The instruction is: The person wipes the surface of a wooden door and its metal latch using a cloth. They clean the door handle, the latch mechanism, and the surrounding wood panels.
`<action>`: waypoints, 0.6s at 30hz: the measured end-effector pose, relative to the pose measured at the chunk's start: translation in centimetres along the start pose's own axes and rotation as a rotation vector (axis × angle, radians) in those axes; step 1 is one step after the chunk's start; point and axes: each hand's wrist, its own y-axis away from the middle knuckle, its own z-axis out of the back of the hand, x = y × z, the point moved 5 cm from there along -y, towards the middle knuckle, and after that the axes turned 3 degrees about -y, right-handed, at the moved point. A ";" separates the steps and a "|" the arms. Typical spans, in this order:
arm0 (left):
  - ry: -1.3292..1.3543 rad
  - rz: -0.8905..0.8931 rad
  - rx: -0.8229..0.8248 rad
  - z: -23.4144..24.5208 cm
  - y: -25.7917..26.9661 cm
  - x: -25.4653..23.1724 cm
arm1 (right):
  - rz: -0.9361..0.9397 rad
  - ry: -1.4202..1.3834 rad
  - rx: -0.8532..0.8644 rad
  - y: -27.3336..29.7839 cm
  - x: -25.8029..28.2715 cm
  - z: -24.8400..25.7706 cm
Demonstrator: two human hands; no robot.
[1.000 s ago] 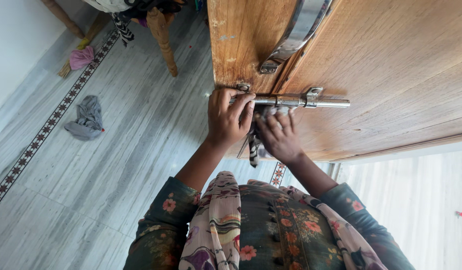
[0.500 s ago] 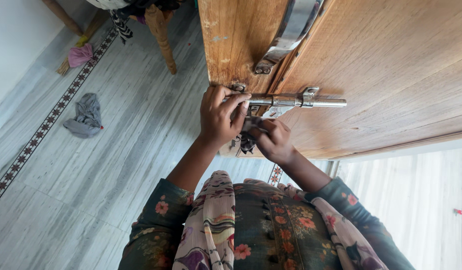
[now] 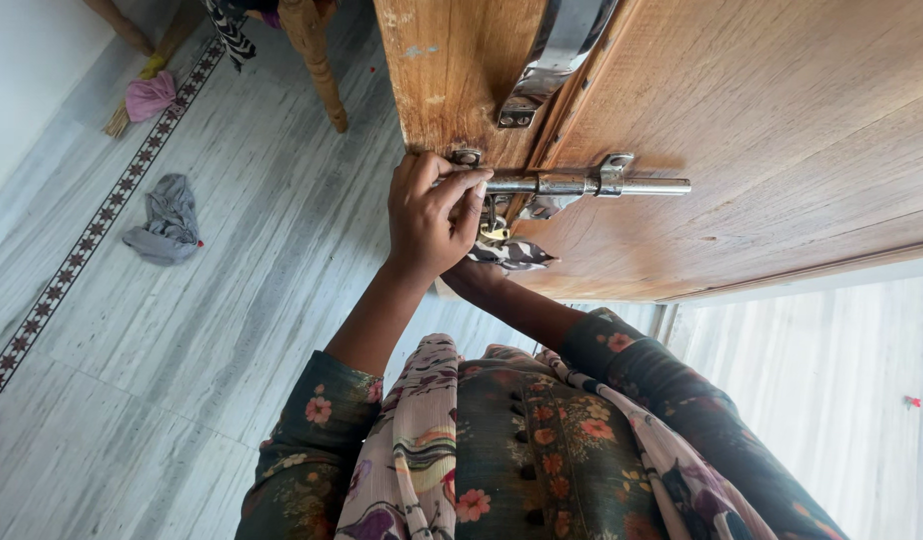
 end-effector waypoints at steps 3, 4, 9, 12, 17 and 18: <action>0.009 0.003 0.012 -0.1 0.0 0.1 | 0.073 0.048 0.081 1.6 -1.0 -0.7; 0.014 0.004 0.014 -0.1 0.0 0.1 | 0.098 0.066 0.115 2.3 -1.6 -0.4; 0.009 -0.004 0.001 -0.1 -0.1 0.2 | 0.182 0.098 0.272 5.7 -4.6 1.5; 0.011 -0.005 -0.004 -0.2 -0.1 0.2 | 0.196 0.103 0.324 6.5 -5.8 2.4; 0.013 -0.004 -0.019 -0.3 -0.1 0.1 | 0.231 0.265 0.080 6.6 -6.4 2.3; 0.014 -0.007 -0.021 -0.2 -0.1 0.1 | 0.253 0.361 -0.060 6.8 -6.3 2.3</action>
